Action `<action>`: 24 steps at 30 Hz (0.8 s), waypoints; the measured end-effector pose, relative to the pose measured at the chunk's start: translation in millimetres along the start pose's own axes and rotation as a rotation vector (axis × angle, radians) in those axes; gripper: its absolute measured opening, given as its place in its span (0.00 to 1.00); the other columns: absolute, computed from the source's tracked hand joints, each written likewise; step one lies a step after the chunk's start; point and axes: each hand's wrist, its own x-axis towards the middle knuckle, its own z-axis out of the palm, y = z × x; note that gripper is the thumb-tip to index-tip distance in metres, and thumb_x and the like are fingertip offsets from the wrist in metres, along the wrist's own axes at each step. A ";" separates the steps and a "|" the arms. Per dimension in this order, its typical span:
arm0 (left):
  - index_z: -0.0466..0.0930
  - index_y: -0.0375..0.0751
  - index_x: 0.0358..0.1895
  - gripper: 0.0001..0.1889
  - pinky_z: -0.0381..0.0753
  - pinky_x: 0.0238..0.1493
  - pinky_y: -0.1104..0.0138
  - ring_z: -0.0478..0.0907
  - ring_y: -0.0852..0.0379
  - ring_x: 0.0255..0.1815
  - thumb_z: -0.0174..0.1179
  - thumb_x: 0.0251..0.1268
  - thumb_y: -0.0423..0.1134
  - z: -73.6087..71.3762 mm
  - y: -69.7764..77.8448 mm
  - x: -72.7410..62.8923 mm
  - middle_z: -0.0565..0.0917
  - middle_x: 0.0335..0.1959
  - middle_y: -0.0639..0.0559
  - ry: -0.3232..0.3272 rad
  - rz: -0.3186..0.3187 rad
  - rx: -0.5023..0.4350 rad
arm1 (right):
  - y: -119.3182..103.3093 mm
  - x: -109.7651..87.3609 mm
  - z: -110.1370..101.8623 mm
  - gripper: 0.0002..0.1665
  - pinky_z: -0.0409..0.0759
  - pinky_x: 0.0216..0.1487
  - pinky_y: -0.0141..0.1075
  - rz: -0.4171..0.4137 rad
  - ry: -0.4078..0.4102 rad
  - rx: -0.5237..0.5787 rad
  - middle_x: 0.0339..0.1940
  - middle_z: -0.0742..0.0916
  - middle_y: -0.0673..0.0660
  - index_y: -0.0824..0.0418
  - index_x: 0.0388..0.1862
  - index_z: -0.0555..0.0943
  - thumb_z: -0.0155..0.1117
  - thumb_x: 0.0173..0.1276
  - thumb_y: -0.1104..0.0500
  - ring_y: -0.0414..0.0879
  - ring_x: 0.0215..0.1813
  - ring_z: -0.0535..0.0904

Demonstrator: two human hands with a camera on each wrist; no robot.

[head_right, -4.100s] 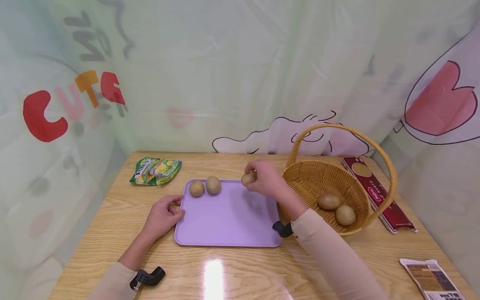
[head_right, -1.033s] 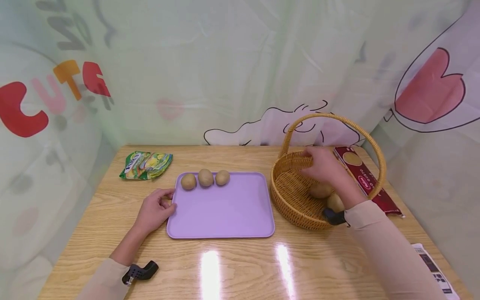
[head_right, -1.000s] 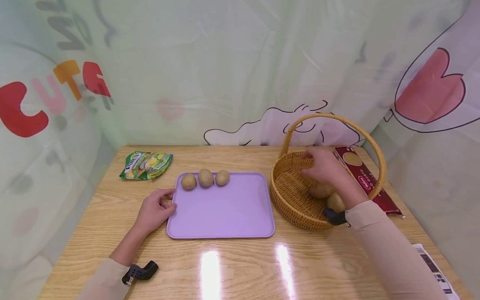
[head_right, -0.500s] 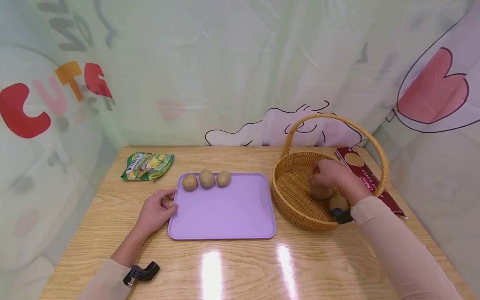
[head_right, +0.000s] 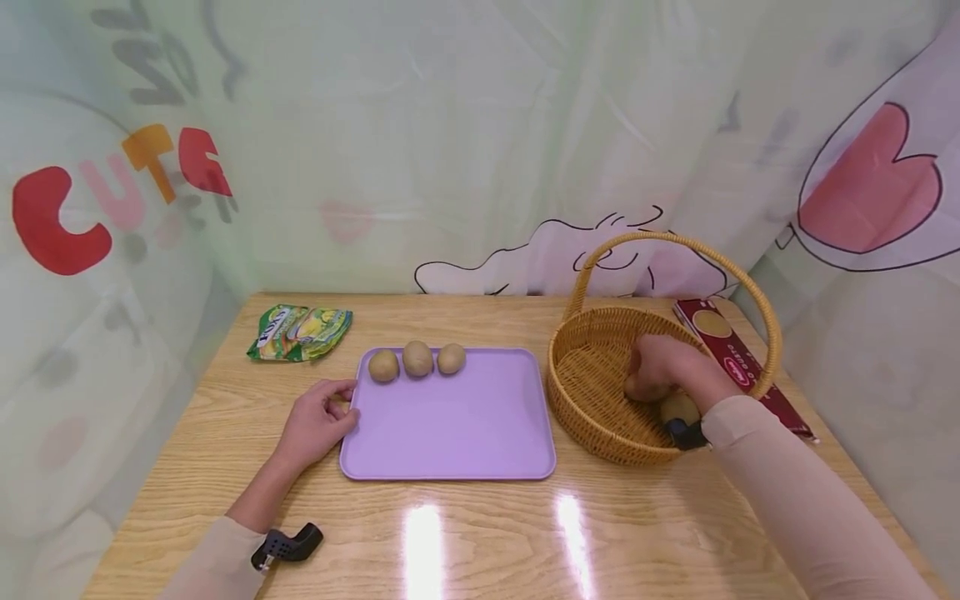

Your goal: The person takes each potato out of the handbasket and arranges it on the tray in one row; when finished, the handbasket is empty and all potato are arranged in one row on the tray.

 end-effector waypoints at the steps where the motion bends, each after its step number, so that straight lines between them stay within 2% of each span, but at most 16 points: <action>1: 0.80 0.34 0.54 0.21 0.78 0.28 0.69 0.76 0.59 0.27 0.67 0.53 0.30 0.6 -0.2 -0.3 0.79 0.39 0.49 -0.001 0.002 0.000 | 0.6 0.1 1.0 0.19 0.74 0.32 0.41 0.001 0.006 0.005 0.33 0.79 0.58 0.66 0.40 0.78 0.71 0.55 0.54 0.53 0.35 0.74; 9: 0.80 0.35 0.54 0.21 0.78 0.29 0.69 0.76 0.59 0.28 0.67 0.53 0.31 1.0 -2.0 -0.5 0.79 0.39 0.50 -0.001 0.003 0.011 | -6.3 -0.4 -0.4 0.18 0.73 0.28 0.40 -0.002 0.080 0.062 0.30 0.79 0.56 0.63 0.35 0.77 0.73 0.54 0.52 0.51 0.32 0.74; 12: 0.80 0.35 0.54 0.22 0.78 0.29 0.69 0.76 0.59 0.28 0.67 0.53 0.31 0.3 -1.6 -0.4 0.79 0.39 0.50 0.000 -0.003 0.016 | -9.2 -0.4 -2.4 0.22 0.74 0.31 0.40 -0.010 0.060 0.054 0.33 0.80 0.57 0.64 0.42 0.78 0.72 0.55 0.52 0.51 0.35 0.75; 16: 0.80 0.35 0.55 0.22 0.77 0.29 0.69 0.76 0.59 0.28 0.68 0.54 0.32 0.3 -1.9 -0.4 0.79 0.39 0.50 -0.004 -0.007 0.032 | -9.4 -1.6 -4.0 0.26 0.77 0.35 0.41 -0.048 -0.012 0.057 0.40 0.81 0.59 0.66 0.54 0.79 0.70 0.59 0.54 0.52 0.39 0.75; 20: 0.80 0.36 0.55 0.22 0.77 0.29 0.69 0.75 0.59 0.28 0.68 0.54 0.32 0.3 -1.7 -0.8 0.79 0.39 0.50 -0.004 -0.014 0.035 | -8.8 -2.4 -4.4 0.22 0.78 0.37 0.43 -0.113 -0.049 0.041 0.43 0.82 0.59 0.64 0.53 0.81 0.67 0.62 0.55 0.52 0.41 0.76; 24: 0.80 0.36 0.55 0.22 0.77 0.30 0.69 0.75 0.59 0.29 0.68 0.53 0.32 0.4 -0.6 -0.7 0.79 0.39 0.50 -0.003 -0.015 0.035 | -7.5 -1.8 -4.4 0.17 0.79 0.38 0.44 -0.154 -0.031 0.014 0.42 0.82 0.58 0.63 0.49 0.82 0.66 0.63 0.57 0.51 0.41 0.76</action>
